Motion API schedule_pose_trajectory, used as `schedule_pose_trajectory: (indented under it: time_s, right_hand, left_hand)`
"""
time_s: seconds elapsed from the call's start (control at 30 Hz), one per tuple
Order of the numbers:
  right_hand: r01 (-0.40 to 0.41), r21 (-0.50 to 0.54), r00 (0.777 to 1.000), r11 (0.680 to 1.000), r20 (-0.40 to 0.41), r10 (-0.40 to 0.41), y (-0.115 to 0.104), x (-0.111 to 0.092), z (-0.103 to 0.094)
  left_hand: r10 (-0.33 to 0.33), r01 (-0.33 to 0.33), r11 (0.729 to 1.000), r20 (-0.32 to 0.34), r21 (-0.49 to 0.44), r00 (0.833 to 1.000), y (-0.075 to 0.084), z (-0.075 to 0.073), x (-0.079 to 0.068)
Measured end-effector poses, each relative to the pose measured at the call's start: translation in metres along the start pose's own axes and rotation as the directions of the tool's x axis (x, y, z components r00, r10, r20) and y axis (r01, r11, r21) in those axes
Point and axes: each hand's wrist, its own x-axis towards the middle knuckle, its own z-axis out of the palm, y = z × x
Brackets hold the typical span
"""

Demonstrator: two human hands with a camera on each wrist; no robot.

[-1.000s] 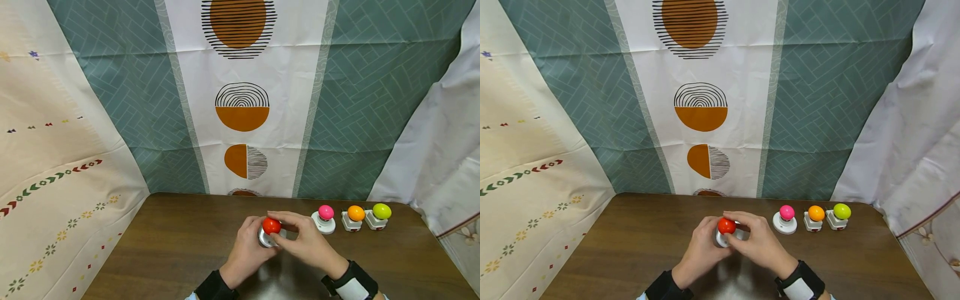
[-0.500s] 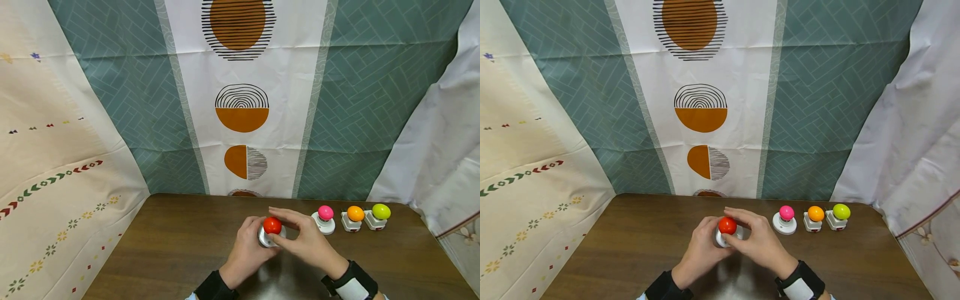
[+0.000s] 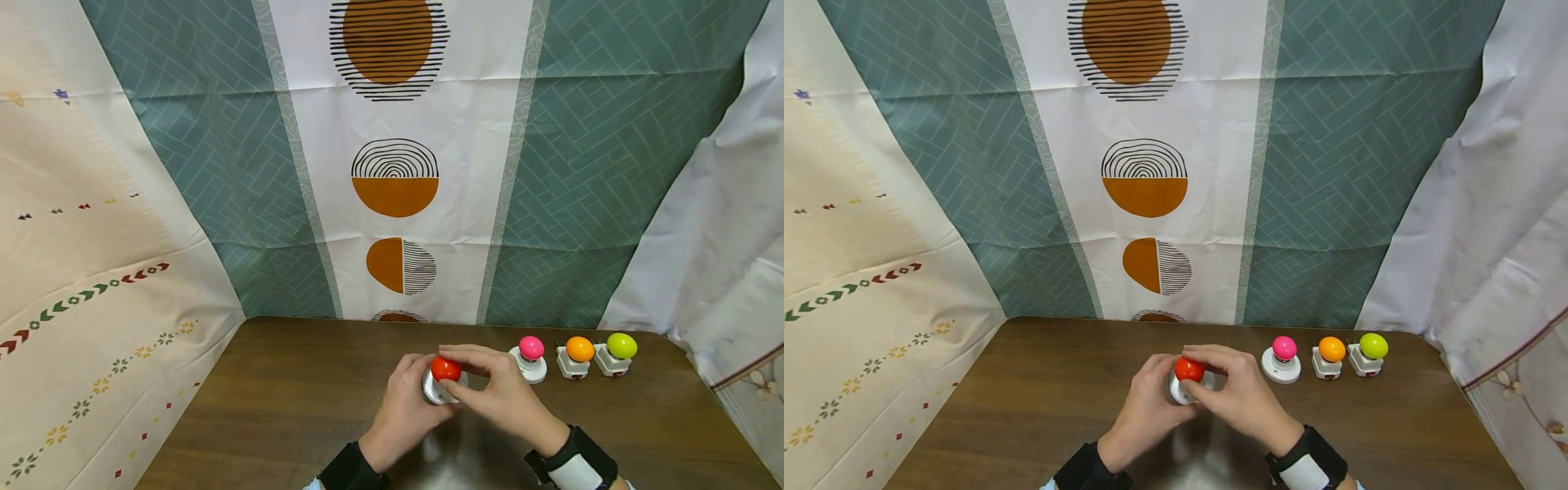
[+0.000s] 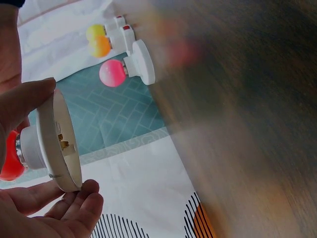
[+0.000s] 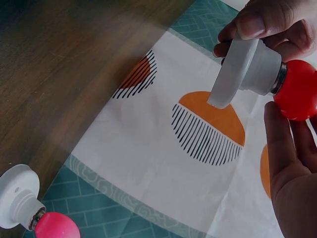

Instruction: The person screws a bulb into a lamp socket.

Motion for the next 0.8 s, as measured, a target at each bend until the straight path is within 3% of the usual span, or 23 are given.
schedule_pose_trajectory:
  time_s: [0.2, 0.47, 0.7, 0.8]
  right_hand:
    - [-0.040, -0.008, 0.999, 0.999, 0.006, 0.040, -0.001, -0.001, -0.002]
    - [-0.077, 0.009, 0.995, 0.997, 0.072, 0.076, -0.001, -0.002, -0.006]
    - [-0.072, 0.001, 0.993, 0.997, 0.091, 0.072, 0.032, -0.011, -0.001]
    - [-0.065, -0.003, 0.995, 0.998, 0.080, 0.065, 0.036, -0.013, 0.000]
  left_hand:
    - [0.000, 0.000, 1.000, -0.002, 0.008, 1.000, 0.001, 0.001, 0.000]
    - [0.003, -0.003, 1.000, 0.004, 0.007, 1.000, 0.002, 0.000, 0.000]
    - [0.009, -0.009, 1.000, -0.013, 0.010, 1.000, 0.002, 0.001, -0.001]
    - [0.007, -0.007, 1.000, -0.013, 0.010, 1.000, 0.002, 0.001, -0.001]
